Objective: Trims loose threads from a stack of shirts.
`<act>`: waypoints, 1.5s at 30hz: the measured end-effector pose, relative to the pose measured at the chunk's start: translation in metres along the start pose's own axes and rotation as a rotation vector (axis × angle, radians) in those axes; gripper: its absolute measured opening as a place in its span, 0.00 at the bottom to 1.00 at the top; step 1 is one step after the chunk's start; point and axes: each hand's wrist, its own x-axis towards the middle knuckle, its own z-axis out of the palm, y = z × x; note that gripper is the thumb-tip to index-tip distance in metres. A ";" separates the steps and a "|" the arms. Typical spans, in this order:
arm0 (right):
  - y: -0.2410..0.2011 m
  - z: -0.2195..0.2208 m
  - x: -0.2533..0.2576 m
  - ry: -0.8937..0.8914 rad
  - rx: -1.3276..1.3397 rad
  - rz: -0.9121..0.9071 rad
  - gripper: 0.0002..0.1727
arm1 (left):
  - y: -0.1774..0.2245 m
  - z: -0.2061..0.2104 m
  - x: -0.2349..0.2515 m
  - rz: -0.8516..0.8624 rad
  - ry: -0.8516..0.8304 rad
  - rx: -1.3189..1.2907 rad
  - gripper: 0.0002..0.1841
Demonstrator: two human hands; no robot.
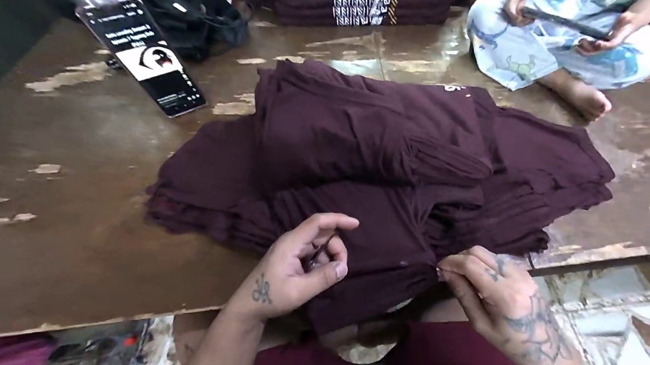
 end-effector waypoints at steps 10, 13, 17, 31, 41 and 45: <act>-0.008 0.003 -0.003 0.104 0.105 0.038 0.08 | 0.035 0.014 0.009 0.020 0.093 0.759 0.20; -0.009 0.004 -0.001 0.134 0.122 0.033 0.08 | 0.055 0.020 0.020 0.254 -0.051 0.844 0.16; -0.014 0.004 0.003 0.169 0.091 0.034 0.08 | 0.061 0.030 0.032 0.364 -0.127 1.013 0.14; -0.006 0.018 0.005 0.132 0.051 0.114 0.29 | 0.032 0.016 0.024 0.053 0.139 0.490 0.18; -0.004 0.003 -0.009 0.114 0.235 0.072 0.12 | 0.036 -0.002 0.004 0.006 0.182 0.463 0.21; 0.000 0.000 -0.013 0.028 0.339 0.014 0.20 | 0.023 0.002 0.001 -0.106 0.200 0.168 0.22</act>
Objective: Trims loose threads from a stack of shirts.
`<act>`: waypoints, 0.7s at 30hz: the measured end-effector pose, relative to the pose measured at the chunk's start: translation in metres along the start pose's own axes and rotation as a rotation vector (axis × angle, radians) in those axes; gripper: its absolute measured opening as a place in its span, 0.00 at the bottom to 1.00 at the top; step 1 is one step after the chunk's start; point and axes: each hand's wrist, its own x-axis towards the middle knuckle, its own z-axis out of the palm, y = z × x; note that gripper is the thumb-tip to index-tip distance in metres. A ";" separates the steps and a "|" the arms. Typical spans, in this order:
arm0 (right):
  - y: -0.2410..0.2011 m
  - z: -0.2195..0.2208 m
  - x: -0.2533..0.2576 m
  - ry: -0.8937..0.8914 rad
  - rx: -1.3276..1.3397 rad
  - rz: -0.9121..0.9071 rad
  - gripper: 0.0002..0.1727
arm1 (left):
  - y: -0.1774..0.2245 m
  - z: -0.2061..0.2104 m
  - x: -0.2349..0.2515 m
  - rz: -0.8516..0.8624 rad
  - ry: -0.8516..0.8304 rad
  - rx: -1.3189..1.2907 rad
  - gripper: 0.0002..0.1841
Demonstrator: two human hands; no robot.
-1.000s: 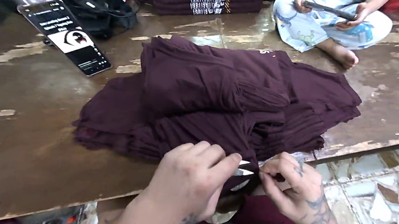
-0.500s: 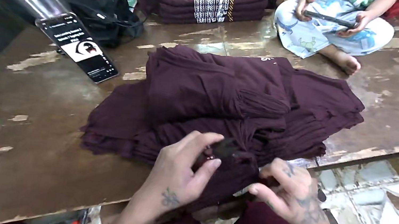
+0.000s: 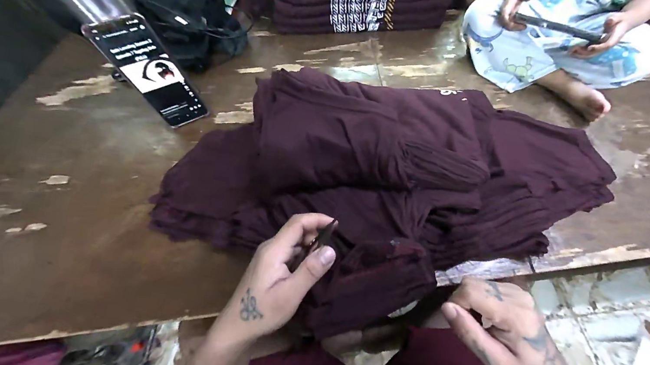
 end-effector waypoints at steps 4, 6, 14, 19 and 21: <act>0.001 0.008 0.005 0.039 -0.152 0.086 0.25 | -0.006 0.003 -0.004 -0.196 0.055 -0.303 0.23; 0.002 0.018 0.016 0.087 -0.226 0.151 0.26 | -0.004 0.006 -0.006 -0.198 0.078 -0.214 0.25; 0.004 0.016 0.012 0.090 -0.097 0.105 0.09 | -0.003 -0.005 -0.013 -0.113 0.047 0.228 0.09; 0.021 -0.012 -0.020 0.038 -0.037 0.172 0.16 | -0.017 -0.016 -0.013 -0.172 0.061 0.093 0.08; 0.023 -0.014 -0.026 0.012 -0.045 0.172 0.23 | -0.014 -0.016 -0.008 -0.175 0.022 0.129 0.08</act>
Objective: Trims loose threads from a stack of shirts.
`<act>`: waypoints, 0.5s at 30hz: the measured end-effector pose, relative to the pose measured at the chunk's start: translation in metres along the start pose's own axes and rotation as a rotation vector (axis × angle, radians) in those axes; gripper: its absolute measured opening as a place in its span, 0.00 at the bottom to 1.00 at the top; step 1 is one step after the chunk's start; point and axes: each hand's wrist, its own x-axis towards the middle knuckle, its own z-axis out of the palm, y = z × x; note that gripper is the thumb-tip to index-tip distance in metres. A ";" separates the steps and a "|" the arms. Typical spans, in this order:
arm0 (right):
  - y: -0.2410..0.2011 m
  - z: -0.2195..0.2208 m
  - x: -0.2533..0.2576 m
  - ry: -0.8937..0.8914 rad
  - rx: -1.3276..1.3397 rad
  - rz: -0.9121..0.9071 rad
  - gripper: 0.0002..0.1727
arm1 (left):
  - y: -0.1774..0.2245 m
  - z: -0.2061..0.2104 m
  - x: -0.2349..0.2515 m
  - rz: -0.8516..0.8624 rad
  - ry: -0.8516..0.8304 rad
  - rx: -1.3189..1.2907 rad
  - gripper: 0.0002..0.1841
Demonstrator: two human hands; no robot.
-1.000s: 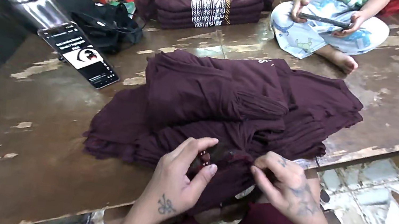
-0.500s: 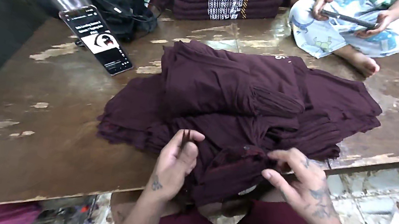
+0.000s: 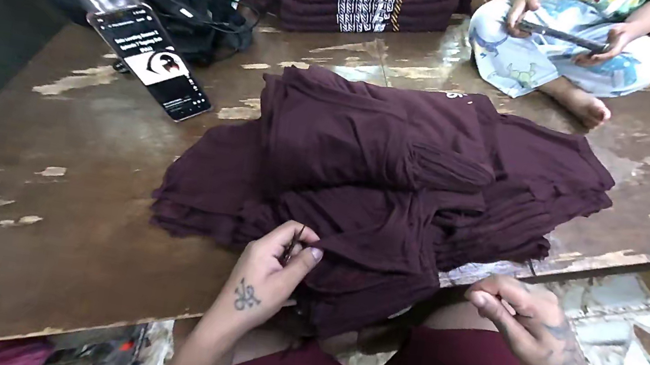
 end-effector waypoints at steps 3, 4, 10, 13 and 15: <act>-0.002 0.002 0.000 -0.004 -0.006 -0.023 0.26 | 0.014 -0.009 0.009 0.054 -0.194 0.294 0.10; -0.003 0.004 0.003 0.004 -0.013 -0.032 0.24 | 0.019 -0.017 0.013 0.103 -0.261 0.382 0.10; -0.012 0.020 0.021 0.069 -0.020 -0.135 0.15 | 0.035 -0.040 0.025 0.311 0.773 -0.234 0.03; -0.007 0.017 0.015 0.104 -0.061 -0.131 0.14 | 0.042 -0.015 -0.005 0.253 0.022 0.220 0.21; -0.003 0.016 0.014 0.127 -0.094 -0.105 0.14 | 0.025 0.004 -0.012 0.181 -0.270 0.364 0.18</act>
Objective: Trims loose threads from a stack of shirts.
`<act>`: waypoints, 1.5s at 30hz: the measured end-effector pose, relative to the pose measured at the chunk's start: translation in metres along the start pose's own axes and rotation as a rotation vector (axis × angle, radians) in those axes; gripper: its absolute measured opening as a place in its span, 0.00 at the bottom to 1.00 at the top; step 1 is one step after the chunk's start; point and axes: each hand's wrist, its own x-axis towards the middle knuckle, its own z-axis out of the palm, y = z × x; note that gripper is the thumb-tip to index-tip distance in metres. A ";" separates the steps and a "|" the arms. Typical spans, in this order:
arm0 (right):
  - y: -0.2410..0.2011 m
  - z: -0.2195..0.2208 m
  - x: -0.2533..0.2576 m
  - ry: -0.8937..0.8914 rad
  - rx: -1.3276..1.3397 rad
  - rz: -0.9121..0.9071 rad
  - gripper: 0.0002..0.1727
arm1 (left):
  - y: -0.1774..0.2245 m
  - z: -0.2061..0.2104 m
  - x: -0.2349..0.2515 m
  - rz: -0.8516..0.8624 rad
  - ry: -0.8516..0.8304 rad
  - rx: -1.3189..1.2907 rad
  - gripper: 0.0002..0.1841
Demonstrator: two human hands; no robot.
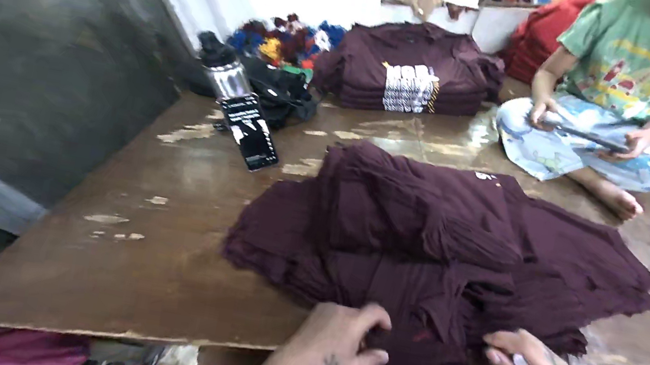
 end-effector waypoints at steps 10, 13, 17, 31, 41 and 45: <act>-0.009 0.046 0.050 0.005 -0.190 -0.208 0.09 | 0.004 0.002 0.003 0.383 0.338 -0.103 0.07; 0.000 0.033 0.014 -0.026 -0.181 -0.235 0.08 | -0.013 -0.008 -0.019 0.204 -0.019 -0.005 0.11; -0.003 0.037 -0.004 -0.080 -0.162 -0.129 0.13 | 0.015 -0.007 0.006 0.146 0.050 -0.047 0.12; -0.018 -0.009 0.001 -0.139 -0.021 0.006 0.25 | 0.019 0.027 0.059 0.134 0.237 -0.755 0.23; -0.007 0.011 0.023 -0.114 0.021 0.108 0.09 | 0.024 0.042 0.059 0.179 0.099 -0.346 0.23; 0.005 -0.008 0.018 -0.116 0.056 0.001 0.11 | 0.030 0.039 0.053 0.237 0.029 -0.103 0.20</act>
